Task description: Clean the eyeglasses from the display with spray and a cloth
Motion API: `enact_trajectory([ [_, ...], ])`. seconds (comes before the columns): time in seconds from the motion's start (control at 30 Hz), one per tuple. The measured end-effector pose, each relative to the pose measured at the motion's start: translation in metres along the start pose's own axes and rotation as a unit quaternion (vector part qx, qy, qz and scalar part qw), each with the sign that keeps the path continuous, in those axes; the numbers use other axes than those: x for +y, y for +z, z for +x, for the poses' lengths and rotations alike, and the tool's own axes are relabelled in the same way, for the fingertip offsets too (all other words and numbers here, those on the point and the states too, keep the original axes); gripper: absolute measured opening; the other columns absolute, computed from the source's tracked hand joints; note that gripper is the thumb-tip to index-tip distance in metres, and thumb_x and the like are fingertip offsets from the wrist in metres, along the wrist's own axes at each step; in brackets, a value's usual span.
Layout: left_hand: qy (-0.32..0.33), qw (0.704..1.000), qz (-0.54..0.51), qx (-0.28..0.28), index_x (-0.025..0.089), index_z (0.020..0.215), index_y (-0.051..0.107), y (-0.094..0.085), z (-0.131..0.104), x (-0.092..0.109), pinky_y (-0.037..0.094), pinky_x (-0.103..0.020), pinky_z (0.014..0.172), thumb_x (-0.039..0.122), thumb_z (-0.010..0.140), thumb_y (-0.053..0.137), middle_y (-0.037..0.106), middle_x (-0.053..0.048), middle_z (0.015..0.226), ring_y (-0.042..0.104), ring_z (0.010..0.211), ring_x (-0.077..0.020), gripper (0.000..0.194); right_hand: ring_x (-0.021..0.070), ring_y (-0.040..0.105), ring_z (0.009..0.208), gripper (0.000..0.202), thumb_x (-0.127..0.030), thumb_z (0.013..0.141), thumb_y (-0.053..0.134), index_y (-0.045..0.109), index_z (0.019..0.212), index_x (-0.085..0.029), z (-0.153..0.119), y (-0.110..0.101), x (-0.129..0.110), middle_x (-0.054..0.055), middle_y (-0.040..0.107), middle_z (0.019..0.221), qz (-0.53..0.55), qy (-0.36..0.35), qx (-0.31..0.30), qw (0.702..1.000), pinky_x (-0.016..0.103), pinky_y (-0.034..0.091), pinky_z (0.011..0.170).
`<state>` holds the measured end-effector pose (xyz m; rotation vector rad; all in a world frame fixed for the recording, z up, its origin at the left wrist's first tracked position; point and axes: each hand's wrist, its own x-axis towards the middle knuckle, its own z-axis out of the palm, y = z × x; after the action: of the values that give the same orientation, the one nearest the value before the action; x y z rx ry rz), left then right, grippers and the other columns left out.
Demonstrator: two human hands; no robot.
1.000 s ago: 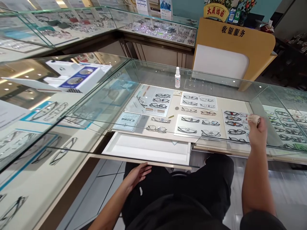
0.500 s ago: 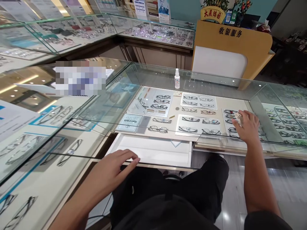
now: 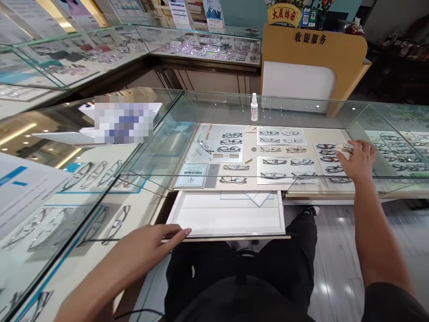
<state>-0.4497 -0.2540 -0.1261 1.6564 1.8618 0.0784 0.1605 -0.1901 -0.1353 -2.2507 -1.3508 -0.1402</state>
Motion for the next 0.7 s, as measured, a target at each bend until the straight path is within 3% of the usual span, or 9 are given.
enact_trajectory([
  [0.03,-0.005,0.999,0.029,-0.04,0.033,0.063,0.078,-0.009,0.0,0.009,0.044,-0.038,0.063,0.089,0.059,0.07,0.078,-0.009,0.074,0.071,0.073,-0.0387,0.057,0.0478,0.033,0.151,0.067,-0.048,0.09,0.072,0.062,0.146,-0.013,-0.001,-0.001,-0.002,0.03,0.046,0.16,-0.008,-0.002,-0.001,1.0,0.064,0.025,0.122],
  [0.1,0.017,0.987,0.128,-0.098,0.036,0.083,0.082,-0.027,0.0,0.038,0.046,-0.039,0.069,0.093,0.074,0.048,0.082,-0.005,0.087,0.074,0.084,-0.0381,0.067,0.0491,0.032,0.153,0.068,-0.049,0.092,0.067,0.057,0.149,-0.012,-0.003,-0.003,-0.004,0.031,0.043,0.162,-0.026,-0.008,-0.009,1.0,0.066,0.025,0.124],
  [0.17,0.1,0.97,0.178,-0.132,0.036,0.108,0.08,-0.037,0.001,0.078,0.051,-0.04,0.081,0.087,0.085,0.037,0.084,-0.004,0.11,0.075,0.099,-0.0362,0.071,0.0501,0.029,0.154,0.07,-0.049,0.094,0.063,0.052,0.151,-0.012,-0.004,-0.004,-0.005,0.031,0.04,0.164,-0.046,-0.007,-0.022,0.999,0.068,0.026,0.125],
  [0.23,0.178,0.953,0.192,-0.151,0.036,0.126,0.075,-0.033,0.006,0.125,0.052,-0.041,0.093,0.083,0.091,0.035,0.08,-0.004,0.13,0.072,0.116,-0.0347,0.071,0.0506,0.028,0.156,0.07,-0.049,0.094,0.062,0.049,0.152,-0.013,-0.003,-0.004,-0.004,0.031,0.038,0.166,-0.062,0.002,-0.031,0.998,0.069,0.027,0.125],
  [0.33,0.258,0.896,0.26,-0.251,0.028,0.123,0.076,0.0,0.026,0.189,0.053,-0.039,0.088,0.068,0.096,0.049,0.08,-0.009,0.128,0.074,0.113,-0.0329,0.056,0.0496,0.026,0.157,0.073,-0.051,0.092,0.062,0.046,0.153,-0.015,0.001,0.0,0.001,0.028,0.036,0.169,-0.065,0.006,-0.03,0.997,0.07,0.026,0.126],
  [0.43,0.317,0.871,0.282,-0.247,0.027,0.116,0.079,0.049,0.058,0.228,0.055,-0.036,0.085,0.06,0.098,0.057,0.082,-0.009,0.121,0.076,0.105,-0.0301,0.044,0.0496,0.027,0.157,0.077,-0.053,0.089,0.063,0.046,0.154,-0.015,0.006,0.008,0.009,0.028,0.038,0.168,-0.056,0.009,-0.017,0.998,0.071,0.028,0.126],
  [0.53,0.331,0.875,0.294,-0.195,0.023,0.121,0.078,0.093,0.096,0.243,0.057,-0.04,0.096,0.05,0.097,0.065,0.078,-0.013,0.133,0.072,0.121,-0.0332,0.039,0.0502,0.032,0.154,0.073,-0.053,0.089,0.063,0.049,0.15,-0.016,0.01,0.017,0.018,0.028,0.042,0.165,-0.049,-0.004,0.016,0.999,0.071,0.032,0.123],
  [0.63,0.345,0.881,0.309,-0.097,0.015,0.135,0.07,0.124,0.132,0.244,0.047,-0.054,0.117,0.036,0.096,0.067,0.057,-0.023,0.162,0.051,0.151,-0.0431,0.045,0.049,0.037,0.151,0.068,-0.05,0.09,0.063,0.052,0.148,-0.016,0.011,0.024,0.022,0.027,0.048,0.162,-0.052,-0.014,0.041,0.998,0.07,0.034,0.122],
  [0.7,0.374,0.873,0.307,-0.054,0.013,0.141,0.066,0.138,0.157,0.242,0.038,-0.058,0.126,0.035,0.097,0.065,0.044,-0.024,0.172,0.039,0.16,-0.0433,0.049,0.0484,0.04,0.149,0.065,-0.048,0.09,0.062,0.054,0.147,-0.016,0.01,0.028,0.023,0.026,0.051,0.159,-0.056,-0.015,0.048,0.997,0.069,0.036,0.121],
])
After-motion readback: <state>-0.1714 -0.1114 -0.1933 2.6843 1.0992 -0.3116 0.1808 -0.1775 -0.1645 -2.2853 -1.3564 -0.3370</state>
